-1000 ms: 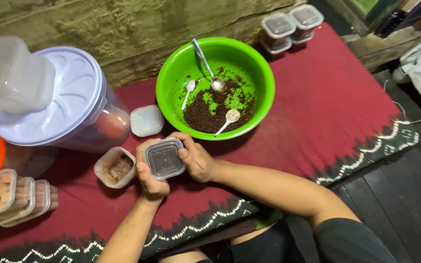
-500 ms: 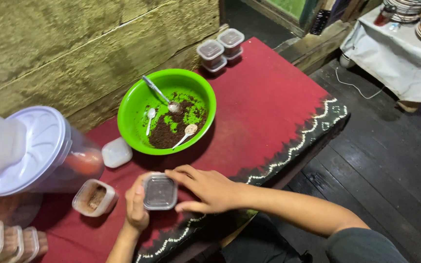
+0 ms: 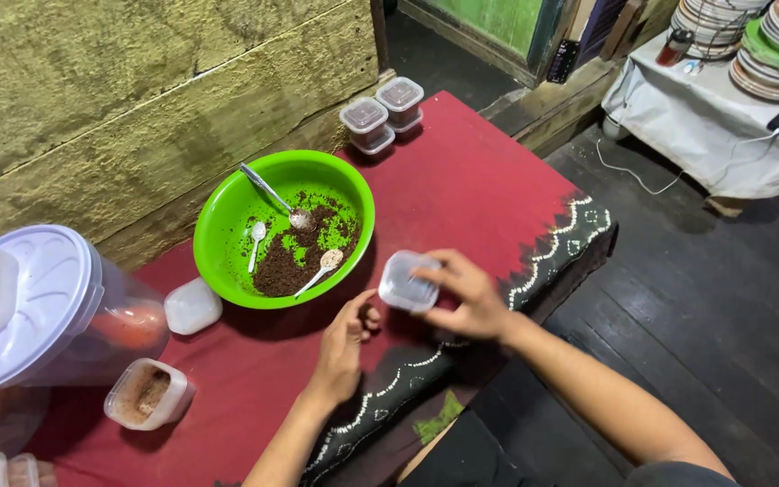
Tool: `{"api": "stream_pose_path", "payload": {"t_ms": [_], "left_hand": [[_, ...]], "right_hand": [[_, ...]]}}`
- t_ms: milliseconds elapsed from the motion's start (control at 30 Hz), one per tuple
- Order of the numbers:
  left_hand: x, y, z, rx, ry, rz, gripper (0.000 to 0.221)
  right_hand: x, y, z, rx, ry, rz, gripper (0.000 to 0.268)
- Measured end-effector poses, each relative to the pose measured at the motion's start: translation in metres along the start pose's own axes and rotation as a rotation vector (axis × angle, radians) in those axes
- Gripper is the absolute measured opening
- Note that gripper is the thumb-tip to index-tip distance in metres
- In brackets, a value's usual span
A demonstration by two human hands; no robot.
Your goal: Filling small plastic containers with dark granular material using a spoon and then closing them with lids.
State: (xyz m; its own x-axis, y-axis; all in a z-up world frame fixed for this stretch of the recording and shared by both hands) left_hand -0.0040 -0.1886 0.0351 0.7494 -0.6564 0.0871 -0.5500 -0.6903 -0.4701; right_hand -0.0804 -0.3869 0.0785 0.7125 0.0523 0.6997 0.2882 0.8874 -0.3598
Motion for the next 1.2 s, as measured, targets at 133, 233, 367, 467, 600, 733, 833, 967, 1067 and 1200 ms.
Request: {"api": "stream_pose_path", "payload": {"t_ms": [133, 233, 367, 467, 600, 733, 833, 967, 1067, 1200], "left_hand": [[0.027, 0.004, -0.016, 0.322, 0.350, -0.093, 0.041], [0.041, 0.013, -0.008, 0.588, 0.410, -0.076, 0.040], [0.044, 0.020, -0.001, 0.719, 0.366, 0.003, 0.042], [0.041, 0.024, 0.001, 0.781, 0.380, -0.005, 0.040], [0.042, 0.026, 0.002, 0.784, 0.403, -0.026, 0.038], [0.043, 0.025, -0.002, 0.773, 0.390, -0.042, 0.038], [0.043, 0.025, -0.002, 0.774, 0.406, -0.054, 0.037], [0.043, 0.021, -0.016, 0.786, 0.393, -0.061, 0.036], [0.048, 0.019, -0.023, 0.803, 0.375, -0.044, 0.036], [0.049, 0.023, -0.019, 0.842, 0.368, -0.034, 0.038]], "right_hand": [[-0.004, -0.044, -0.078, -0.081, 0.145, -0.140, 0.062], [0.005, -0.073, -0.122, -0.168, 0.272, -0.267, 0.059], [0.035, -0.088, -0.163, -0.277, 0.257, -0.325, 0.058], [0.055, -0.087, -0.193, -0.315, 0.233, -0.341, 0.057], [0.080, -0.087, -0.235, -0.309, 0.290, -0.387, 0.058], [0.096, -0.077, -0.261, -0.299, 0.344, -0.406, 0.061], [0.098, -0.072, -0.263, -0.273, 0.383, -0.435, 0.059], [0.102, -0.063, -0.253, -0.264, 0.390, -0.351, 0.058], [0.110, -0.061, -0.243, -0.323, 0.371, -0.257, 0.056], [0.115, -0.058, -0.228, -0.416, 0.459, -0.140, 0.056]]}}
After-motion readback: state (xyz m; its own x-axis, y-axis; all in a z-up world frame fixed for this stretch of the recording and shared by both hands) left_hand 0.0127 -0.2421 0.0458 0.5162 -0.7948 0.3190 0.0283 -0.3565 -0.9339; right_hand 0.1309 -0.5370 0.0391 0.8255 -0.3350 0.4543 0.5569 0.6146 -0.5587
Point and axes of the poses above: each hand's wrist, its own x-axis towards the middle knuckle, its own y-axis out of the palm, z = x × y, the point moved 7 cm from there along x, towards the middle knuckle, and after that the axes turned 14 degrees about x, right-handed, at the moved point
